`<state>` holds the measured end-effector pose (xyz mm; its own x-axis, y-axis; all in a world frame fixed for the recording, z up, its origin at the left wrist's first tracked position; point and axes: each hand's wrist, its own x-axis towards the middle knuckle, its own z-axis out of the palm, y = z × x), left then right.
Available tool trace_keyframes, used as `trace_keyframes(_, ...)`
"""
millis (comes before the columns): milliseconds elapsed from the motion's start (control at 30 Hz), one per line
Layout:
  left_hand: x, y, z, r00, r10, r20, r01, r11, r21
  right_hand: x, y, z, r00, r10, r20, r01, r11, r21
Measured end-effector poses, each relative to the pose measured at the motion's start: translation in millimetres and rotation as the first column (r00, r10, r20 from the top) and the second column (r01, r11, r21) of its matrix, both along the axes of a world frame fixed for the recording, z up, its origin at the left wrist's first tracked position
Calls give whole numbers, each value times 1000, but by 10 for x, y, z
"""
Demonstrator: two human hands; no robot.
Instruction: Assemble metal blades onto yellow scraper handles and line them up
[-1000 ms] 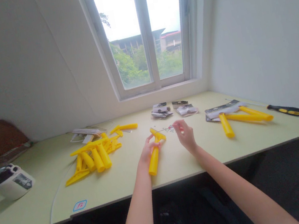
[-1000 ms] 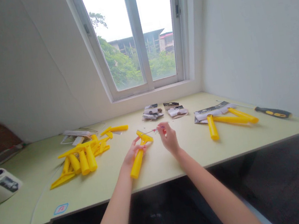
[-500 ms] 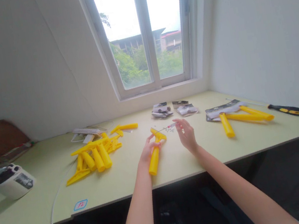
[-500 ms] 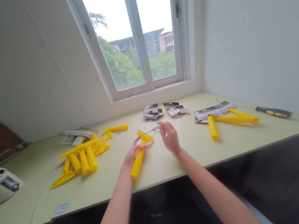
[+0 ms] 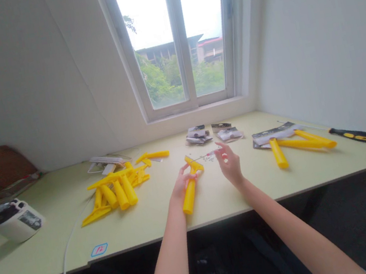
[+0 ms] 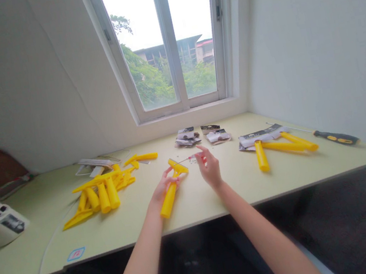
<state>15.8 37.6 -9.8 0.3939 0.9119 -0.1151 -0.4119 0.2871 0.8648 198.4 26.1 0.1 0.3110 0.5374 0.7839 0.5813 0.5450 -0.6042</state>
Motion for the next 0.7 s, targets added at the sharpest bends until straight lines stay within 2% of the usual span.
trace_keyframes(267,25,-12,28,999,48,-14,-48,998,39,16,0,-21,993,36,108,-44,996,74)
trace_keyframes(500,32,-19,46,996,83,-19,-82,996,33,36,50,-49,1000,11,0,-11,1000,-4)
trace_keyframes(700,37,-18,41,997,77,-15,-76,996,47,35,22,-20,1000,-9,4,9,1000,-27)
